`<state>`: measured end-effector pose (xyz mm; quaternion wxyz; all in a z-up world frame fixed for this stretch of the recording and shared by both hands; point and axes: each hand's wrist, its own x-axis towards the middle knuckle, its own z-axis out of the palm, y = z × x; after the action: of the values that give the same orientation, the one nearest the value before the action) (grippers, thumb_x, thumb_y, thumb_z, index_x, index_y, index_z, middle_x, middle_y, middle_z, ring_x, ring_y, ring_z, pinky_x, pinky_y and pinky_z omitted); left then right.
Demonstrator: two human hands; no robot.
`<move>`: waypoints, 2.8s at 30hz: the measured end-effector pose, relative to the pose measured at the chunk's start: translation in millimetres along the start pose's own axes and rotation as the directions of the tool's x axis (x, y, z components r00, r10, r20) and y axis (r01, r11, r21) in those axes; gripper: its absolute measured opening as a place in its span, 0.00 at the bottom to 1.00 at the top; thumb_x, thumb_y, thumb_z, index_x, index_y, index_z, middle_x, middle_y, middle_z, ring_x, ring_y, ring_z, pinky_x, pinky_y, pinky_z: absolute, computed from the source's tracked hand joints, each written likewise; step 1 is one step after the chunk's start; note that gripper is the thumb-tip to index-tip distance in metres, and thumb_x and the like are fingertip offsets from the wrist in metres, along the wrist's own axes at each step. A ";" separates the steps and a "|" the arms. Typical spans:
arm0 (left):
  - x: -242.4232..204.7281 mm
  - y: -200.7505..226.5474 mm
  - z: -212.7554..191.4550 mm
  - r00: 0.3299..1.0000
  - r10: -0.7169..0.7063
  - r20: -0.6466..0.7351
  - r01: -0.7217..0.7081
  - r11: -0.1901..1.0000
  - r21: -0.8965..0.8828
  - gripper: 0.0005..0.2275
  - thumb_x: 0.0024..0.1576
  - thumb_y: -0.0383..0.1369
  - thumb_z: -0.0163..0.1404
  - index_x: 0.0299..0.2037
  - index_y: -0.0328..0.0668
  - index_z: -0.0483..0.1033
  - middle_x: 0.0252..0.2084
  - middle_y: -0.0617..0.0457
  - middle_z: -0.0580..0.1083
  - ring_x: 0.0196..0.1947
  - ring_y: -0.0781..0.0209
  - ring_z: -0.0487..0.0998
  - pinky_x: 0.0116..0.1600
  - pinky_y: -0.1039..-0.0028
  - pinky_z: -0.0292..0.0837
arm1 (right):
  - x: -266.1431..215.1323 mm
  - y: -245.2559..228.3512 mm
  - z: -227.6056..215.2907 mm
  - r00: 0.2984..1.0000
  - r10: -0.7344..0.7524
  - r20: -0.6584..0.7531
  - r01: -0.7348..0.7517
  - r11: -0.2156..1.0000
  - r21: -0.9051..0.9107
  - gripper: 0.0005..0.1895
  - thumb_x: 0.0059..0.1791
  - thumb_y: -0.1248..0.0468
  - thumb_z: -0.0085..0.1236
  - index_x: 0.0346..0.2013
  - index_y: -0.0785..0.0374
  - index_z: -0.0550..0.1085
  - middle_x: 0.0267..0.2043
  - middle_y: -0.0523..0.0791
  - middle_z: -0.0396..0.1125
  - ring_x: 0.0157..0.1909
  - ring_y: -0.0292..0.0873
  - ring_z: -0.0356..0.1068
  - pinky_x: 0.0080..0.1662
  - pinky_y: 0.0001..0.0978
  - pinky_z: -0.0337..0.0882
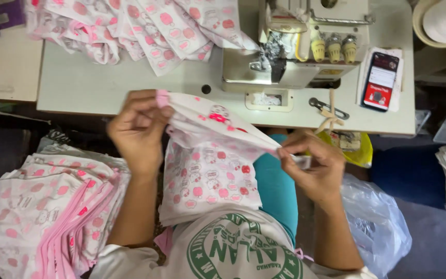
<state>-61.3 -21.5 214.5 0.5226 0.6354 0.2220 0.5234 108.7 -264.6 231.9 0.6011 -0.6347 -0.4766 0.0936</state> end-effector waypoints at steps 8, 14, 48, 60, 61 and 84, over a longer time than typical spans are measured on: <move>-9.9 -11.7 25.4 0.972 -0.218 0.082 0.230 0.955 -0.186 0.04 0.57 0.24 0.61 0.40 0.36 0.81 0.39 0.51 0.80 0.40 0.69 0.81 0.46 0.86 0.77 | -32.8 25.0 -22.3 0.972 0.159 -0.173 -0.168 0.985 -0.041 0.14 0.46 0.79 0.64 0.42 0.74 0.68 0.38 0.54 0.71 0.39 0.44 0.72 0.50 0.33 0.75; 16.0 44.2 33.6 0.995 0.027 0.098 -0.042 0.988 0.151 0.04 0.56 0.24 0.63 0.37 0.38 0.81 0.40 0.48 0.81 0.21 0.78 0.63 0.26 0.87 0.50 | -53.4 2.8 0.9 0.899 0.262 -0.351 -0.257 0.964 0.061 0.17 0.42 0.79 0.67 0.42 0.74 0.72 0.40 0.55 0.73 0.40 0.44 0.75 0.51 0.29 0.78; 46.5 -273.1 148.5 0.756 0.305 0.578 -0.553 0.772 0.315 0.09 0.66 0.30 0.47 0.51 0.41 0.78 0.53 0.43 0.79 0.54 0.46 0.80 0.56 0.61 0.73 | -14.6 215.4 70.7 0.648 0.689 -0.323 -0.626 0.724 0.290 0.06 0.46 0.66 0.71 0.36 0.63 0.84 0.20 0.39 0.68 0.26 0.28 0.64 0.29 0.21 0.66; 24.0 -195.4 13.1 0.598 -0.521 0.609 0.060 0.787 0.614 0.22 0.52 0.34 0.62 0.54 0.28 0.74 0.49 0.29 0.77 0.53 0.24 0.75 0.54 0.41 0.71 | 18.9 229.0 78.7 0.700 0.667 -0.255 -0.573 0.738 0.358 0.03 0.47 0.66 0.69 0.33 0.62 0.83 0.19 0.38 0.64 0.27 0.27 0.59 0.31 0.19 0.62; 40.3 -196.5 0.0 0.774 -0.389 0.499 -0.134 0.670 0.730 0.20 0.53 0.33 0.62 0.54 0.35 0.76 0.46 0.36 0.79 0.49 0.30 0.78 0.54 0.44 0.70 | 13.1 230.1 81.1 0.674 0.704 -0.225 -0.597 0.698 0.396 0.03 0.46 0.67 0.70 0.32 0.62 0.82 0.19 0.37 0.64 0.26 0.27 0.59 0.31 0.19 0.63; 50.5 -211.8 179.8 0.802 -0.132 0.582 -0.428 0.554 0.715 0.25 0.68 0.34 0.42 0.73 0.34 0.53 0.75 0.43 0.59 0.76 0.52 0.59 0.79 0.57 0.48 | 33.0 213.2 62.7 0.742 0.612 -0.273 -0.501 0.777 0.381 0.08 0.48 0.66 0.68 0.26 0.60 0.77 0.26 0.40 0.70 0.30 0.33 0.66 0.38 0.23 0.70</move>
<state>174.0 17.9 63.4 0.1583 0.9463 0.2124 0.1856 187.8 -161.0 49.0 0.7095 -0.6616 -0.1179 0.2123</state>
